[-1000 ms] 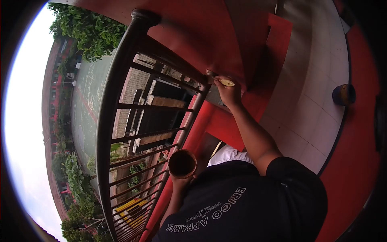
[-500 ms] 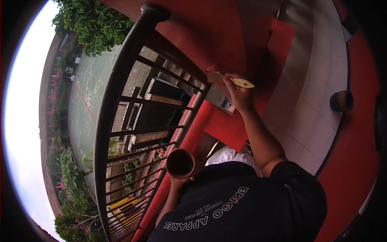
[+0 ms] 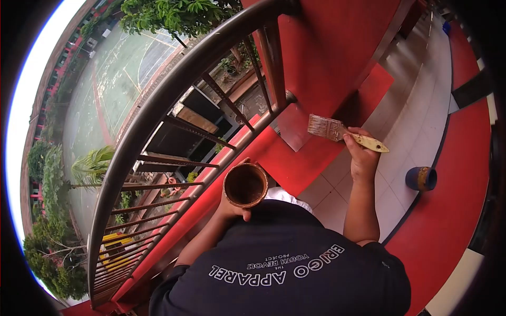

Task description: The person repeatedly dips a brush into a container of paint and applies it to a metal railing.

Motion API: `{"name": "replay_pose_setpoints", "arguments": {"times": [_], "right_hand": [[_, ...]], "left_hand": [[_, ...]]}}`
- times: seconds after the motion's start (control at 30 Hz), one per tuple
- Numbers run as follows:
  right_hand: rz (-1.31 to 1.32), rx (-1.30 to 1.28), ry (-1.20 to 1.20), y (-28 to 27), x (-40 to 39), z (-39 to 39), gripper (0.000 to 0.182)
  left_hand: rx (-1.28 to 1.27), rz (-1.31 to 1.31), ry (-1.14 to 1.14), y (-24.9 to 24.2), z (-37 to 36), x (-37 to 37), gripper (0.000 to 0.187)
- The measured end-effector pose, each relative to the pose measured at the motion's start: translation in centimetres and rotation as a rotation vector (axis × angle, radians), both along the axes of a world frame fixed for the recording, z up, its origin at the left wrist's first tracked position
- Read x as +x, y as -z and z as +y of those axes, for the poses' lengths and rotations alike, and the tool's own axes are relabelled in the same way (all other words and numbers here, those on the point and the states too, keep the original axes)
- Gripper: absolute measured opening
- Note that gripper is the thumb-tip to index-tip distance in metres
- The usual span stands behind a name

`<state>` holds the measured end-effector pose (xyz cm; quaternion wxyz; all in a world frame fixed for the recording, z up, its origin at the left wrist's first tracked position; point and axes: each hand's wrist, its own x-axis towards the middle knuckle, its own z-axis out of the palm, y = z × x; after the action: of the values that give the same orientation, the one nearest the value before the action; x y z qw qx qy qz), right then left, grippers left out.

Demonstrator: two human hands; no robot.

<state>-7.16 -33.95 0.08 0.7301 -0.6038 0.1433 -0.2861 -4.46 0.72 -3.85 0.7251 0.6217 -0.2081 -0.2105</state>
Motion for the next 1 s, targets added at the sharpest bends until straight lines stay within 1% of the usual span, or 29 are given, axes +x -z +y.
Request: {"name": "replay_pose_setpoints", "arguments": {"times": [0.07, 0.1, 0.13, 0.17, 0.2, 0.27, 0.3, 0.37, 0.4, 0.43, 0.5, 0.53, 0.63, 0.67, 0.77, 0.8, 0.9, 0.93, 1.0], "right_hand": [[-0.012, -0.042, -0.018, -1.4, -1.2, 0.0, 0.02], [-0.036, -0.162, -0.022, -2.3, -1.6, 0.3, 0.021], [-0.061, -0.284, -0.028, -3.3, -2.1, 0.5, 0.022], [-0.082, -0.405, -0.035, -4.5, -2.6, 0.6, 0.023], [-0.095, -0.562, -0.076, -6.3, -2.8, 0.7, 0.032], [-0.225, -0.726, -0.14, -9.7, -2.7, 1.0, 0.039], [-0.291, -0.805, -0.181, -11.2, -2.6, 1.4, 0.043], [-0.367, -0.786, -0.227, -13.6, -2.6, 2.0, 0.038], [-0.399, -0.79, -0.24, -14.4, -2.6, 1.9, 0.036], [-0.43, -0.79, -0.256, -15.2, -2.6, 2.1, 0.033], [-0.461, -0.778, -0.311, -17.0, -2.3, 3.1, 0.026], [-0.505, -0.798, -0.342, -17.8, -1.8, 4.0, 0.027], [-0.453, -0.844, -0.477, -19.2, -1.1, 6.3, 0.026], [-0.437, -0.864, -0.487, -19.6, -0.7, 7.2, 0.025], [-0.383, -0.991, -0.588, -20.3, 0.0, 9.2, 0.023], [-0.374, -1.008, -0.61, -20.2, 0.4, 9.8, 0.022], [-0.317, -1.005, -0.749, -19.5, 1.5, 10.9, 0.023], [-0.304, -1.012, -0.788, -19.3, 1.9, 11.2, 0.021], [-0.315, -0.997, -0.824, -18.4, 2.4, 11.8, 0.019]], "left_hand": [[-0.039, -0.039, -0.004, -1.0, -0.6, 0.1, 0.143], [-0.061, -0.058, -0.005, -1.4, -0.9, 0.2, 0.143], [-0.093, -0.084, -0.015, -1.6, -1.2, 0.5, 0.151], [-0.09, -0.076, 0.016, -2.2, -1.4, 0.7, 0.154], [-0.086, -0.066, 0.046, -2.9, -1.7, 0.9, 0.157], [-0.12, -0.042, 0.083, -3.6, -2.3, 1.2, 0.167], [-0.103, -0.093, 0.113, -4.1, -2.4, 1.4, 0.168], [-0.174, -0.113, 0.128, -4.9, -3.0, 1.4, 0.167], [-0.182, -0.084, 0.135, -5.5, -2.8, 1.2, 0.167], [-0.218, -0.15, 0.146, -5.3, -2.8, 1.6, 0.168], [-0.26, -0.216, 0.12, -6.3, -2.8, 1.7, 0.169], [-0.286, -0.131, 0.098, -6.7, -2.7, 1.2, 0.169], [-0.32, -0.226, 0.079, -6.2, -2.3, 1.3, 0.165], [-0.294, -0.295, 0.097, -6.1, -2.0, 1.6, 0.164], [-0.338, -0.213, 0.054, -6.7, -1.9, 0.5, 0.162], [-0.299, -0.244, 0.064, -7.1, -1.7, 0.5, 0.16], [-0.223, -0.369, -0.022, -7.3, -1.6, 0.7, 0.161], [-0.258, -0.302, -0.1, -7.1, -2.0, 0.4, 0.165], [-0.23, -0.3, -0.152, -6.7, -1.9, 0.0, 0.165]]}}
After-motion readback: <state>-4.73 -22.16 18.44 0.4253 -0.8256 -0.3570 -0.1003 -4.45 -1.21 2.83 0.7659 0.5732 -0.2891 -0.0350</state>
